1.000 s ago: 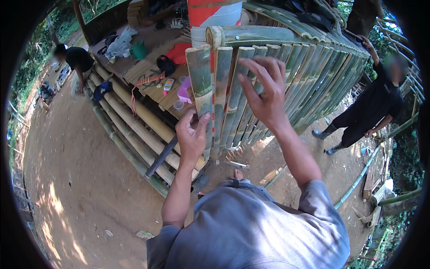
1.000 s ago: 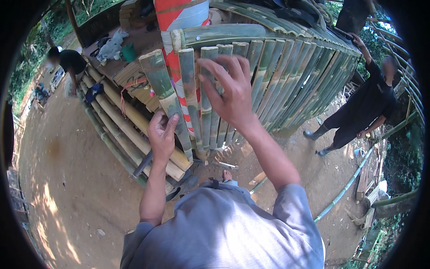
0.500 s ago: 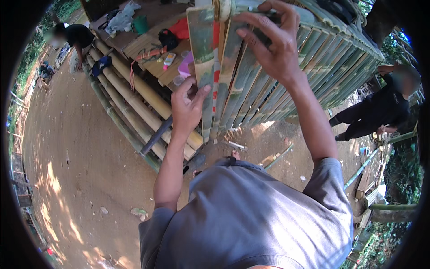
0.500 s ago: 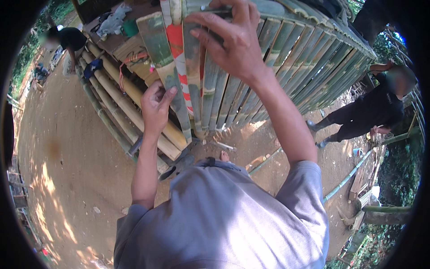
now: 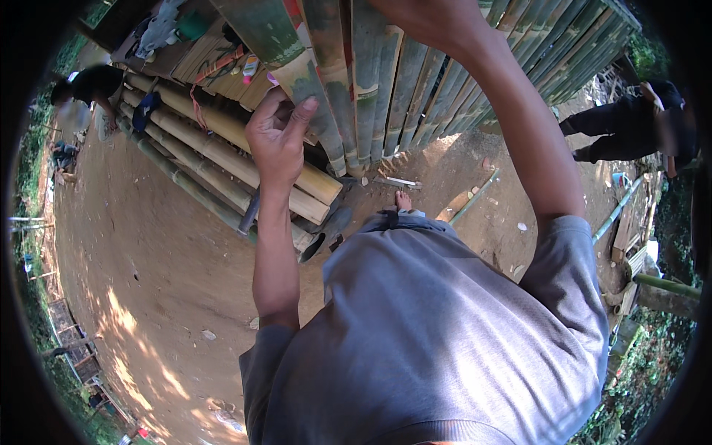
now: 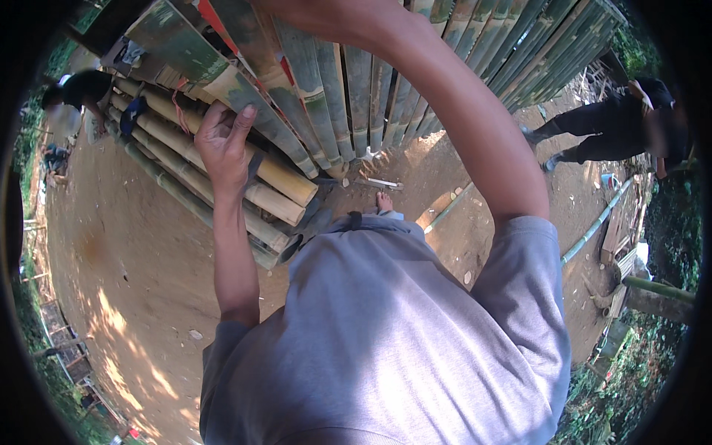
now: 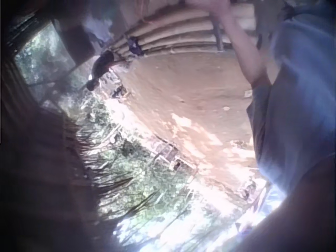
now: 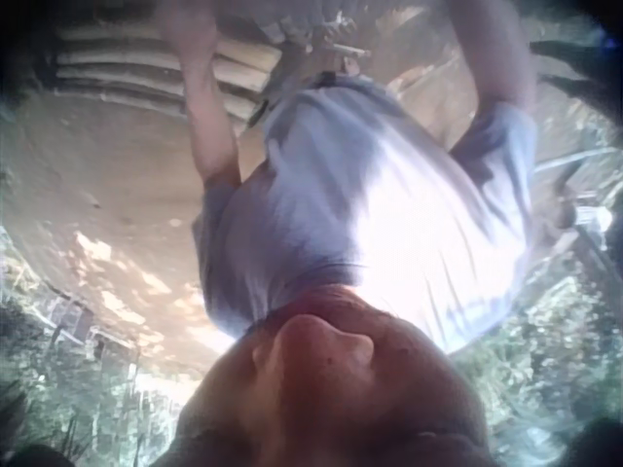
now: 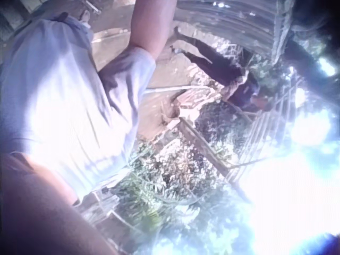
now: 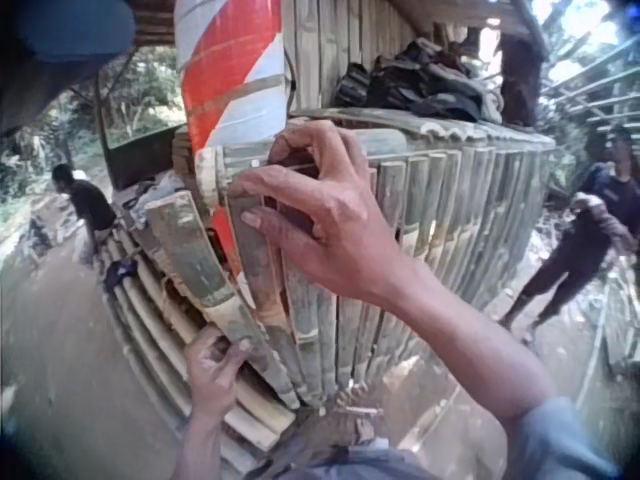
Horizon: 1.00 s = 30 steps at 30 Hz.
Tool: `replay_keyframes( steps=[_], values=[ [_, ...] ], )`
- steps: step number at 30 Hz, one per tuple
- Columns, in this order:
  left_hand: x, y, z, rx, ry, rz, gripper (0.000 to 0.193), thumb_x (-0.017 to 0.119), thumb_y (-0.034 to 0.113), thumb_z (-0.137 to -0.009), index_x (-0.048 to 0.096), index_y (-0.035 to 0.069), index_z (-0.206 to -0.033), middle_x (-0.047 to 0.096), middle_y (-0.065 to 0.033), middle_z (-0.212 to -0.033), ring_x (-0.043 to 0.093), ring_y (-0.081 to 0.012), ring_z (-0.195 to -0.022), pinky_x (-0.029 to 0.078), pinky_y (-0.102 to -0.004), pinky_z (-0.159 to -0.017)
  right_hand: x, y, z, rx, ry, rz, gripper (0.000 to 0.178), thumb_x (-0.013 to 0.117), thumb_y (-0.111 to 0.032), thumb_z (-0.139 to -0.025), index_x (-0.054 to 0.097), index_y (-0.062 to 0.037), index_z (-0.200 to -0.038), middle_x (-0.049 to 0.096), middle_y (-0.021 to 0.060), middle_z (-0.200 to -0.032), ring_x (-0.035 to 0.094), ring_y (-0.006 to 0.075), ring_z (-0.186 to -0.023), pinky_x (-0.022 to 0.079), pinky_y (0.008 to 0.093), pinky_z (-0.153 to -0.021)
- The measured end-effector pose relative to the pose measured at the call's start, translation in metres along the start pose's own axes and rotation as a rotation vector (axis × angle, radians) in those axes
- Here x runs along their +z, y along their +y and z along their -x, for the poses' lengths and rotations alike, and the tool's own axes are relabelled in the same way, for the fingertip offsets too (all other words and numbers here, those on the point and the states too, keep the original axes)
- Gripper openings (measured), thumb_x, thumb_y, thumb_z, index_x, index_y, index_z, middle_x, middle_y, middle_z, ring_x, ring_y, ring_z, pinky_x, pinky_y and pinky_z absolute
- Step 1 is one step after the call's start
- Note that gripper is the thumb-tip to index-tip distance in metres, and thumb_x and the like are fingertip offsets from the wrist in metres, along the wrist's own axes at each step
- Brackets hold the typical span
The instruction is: The person assembles a bamboo structure by hand, fitting split bamboo poles into a vertical frame and securing them with a hammer. They repeatedly adjust the position of the poles and strike them to ensure a tight fit within the structure.
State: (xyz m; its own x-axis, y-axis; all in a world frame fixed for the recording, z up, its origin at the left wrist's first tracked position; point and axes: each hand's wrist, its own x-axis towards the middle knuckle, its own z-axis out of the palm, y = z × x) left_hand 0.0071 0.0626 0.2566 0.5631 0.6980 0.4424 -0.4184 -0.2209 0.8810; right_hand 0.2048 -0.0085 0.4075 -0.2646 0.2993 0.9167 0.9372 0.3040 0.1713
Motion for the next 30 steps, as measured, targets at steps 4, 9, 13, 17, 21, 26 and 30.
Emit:
replay_keyframes(
  steps=[4, 9, 13, 17, 21, 26, 30],
  values=[
    [-0.001, -0.001, -0.002, -0.003, 0.021, 0.003, 0.020, 0.069, 0.005, -0.092, 0.064, -0.003, -0.109, 0.068, -0.0035, -0.095, 0.060, -0.0077, -0.088, 0.045, -0.0215, -0.081, -0.002, 0.000, 0.003, 0.012, 0.000, 0.001, 0.029, 0.076, -0.018, -0.078, 0.071, -0.0129, -0.106, 0.052, 0.0123, -0.109, 0.049, 0.0319, -0.107, 0.038, 0.0441, -0.094],
    [-0.001, -0.005, -0.006, -0.002, 0.003, -0.022, 0.020, 0.069, 0.008, -0.093, 0.063, -0.003, -0.108, 0.067, -0.0025, -0.095, 0.058, -0.0076, -0.085, 0.044, -0.0222, -0.082, -0.001, 0.009, 0.010, 0.002, 0.016, 0.003, 0.029, 0.075, -0.017, -0.077, 0.071, -0.0123, -0.106, 0.052, 0.0119, -0.109, 0.049, 0.0316, -0.107, 0.038, 0.0442, -0.094],
    [-0.006, -0.013, -0.004, 0.038, -0.005, -0.047, 0.020, 0.069, 0.008, -0.093, 0.064, -0.003, -0.108, 0.066, -0.0029, -0.097, 0.058, -0.0082, -0.087, 0.044, -0.0226, -0.083, -0.002, 0.002, 0.010, 0.051, 0.011, -0.053, 0.030, 0.075, -0.016, -0.077, 0.071, -0.0122, -0.107, 0.052, 0.0118, -0.108, 0.049, 0.0318, -0.107, 0.037, 0.0441, -0.095],
    [-0.007, -0.017, -0.004, 0.043, -0.015, -0.003, 0.019, 0.068, 0.007, -0.093, 0.064, -0.003, -0.109, 0.066, -0.0040, -0.100, 0.059, -0.0093, -0.090, 0.044, -0.0229, -0.084, -0.006, -0.003, 0.008, 0.088, -0.022, -0.045, 0.031, 0.075, -0.015, -0.077, 0.071, -0.0128, -0.107, 0.053, 0.0116, -0.106, 0.050, 0.0315, -0.107, 0.037, 0.0439, -0.095],
    [-0.008, -0.019, -0.006, 0.003, -0.017, 0.016, 0.019, 0.068, 0.007, -0.093, 0.064, -0.003, -0.109, 0.066, -0.0034, -0.098, 0.060, -0.0092, -0.090, 0.045, -0.0232, -0.081, -0.008, -0.005, 0.003, 0.108, -0.051, -0.047, 0.031, 0.076, -0.017, -0.077, 0.072, -0.0130, -0.107, 0.053, 0.0115, -0.106, 0.050, 0.0303, -0.106, 0.038, 0.0435, -0.094],
    [-0.013, -0.024, -0.008, -0.035, -0.040, -0.004, 0.019, 0.068, 0.008, -0.093, 0.065, -0.002, -0.109, 0.067, -0.0036, -0.098, 0.059, -0.0079, -0.087, 0.045, -0.0234, -0.080, -0.012, -0.007, -0.002, 0.137, -0.078, -0.017, 0.030, 0.076, -0.018, -0.077, 0.072, -0.0124, -0.106, 0.054, 0.0120, -0.106, 0.051, 0.0297, -0.104, 0.038, 0.0424, -0.093],
    [-0.016, -0.009, -0.005, -0.030, -0.027, 0.091, 0.024, 0.067, 0.011, -0.094, 0.061, -0.002, -0.113, 0.066, -0.0060, -0.103, 0.059, -0.0118, -0.094, 0.045, -0.0270, -0.086, -0.019, -0.011, -0.004, 0.130, -0.091, -0.018, 0.031, 0.075, -0.019, -0.078, 0.070, -0.0112, -0.108, 0.054, 0.0132, -0.108, 0.051, 0.0312, -0.104, 0.038, 0.0433, -0.093]
  ],
)
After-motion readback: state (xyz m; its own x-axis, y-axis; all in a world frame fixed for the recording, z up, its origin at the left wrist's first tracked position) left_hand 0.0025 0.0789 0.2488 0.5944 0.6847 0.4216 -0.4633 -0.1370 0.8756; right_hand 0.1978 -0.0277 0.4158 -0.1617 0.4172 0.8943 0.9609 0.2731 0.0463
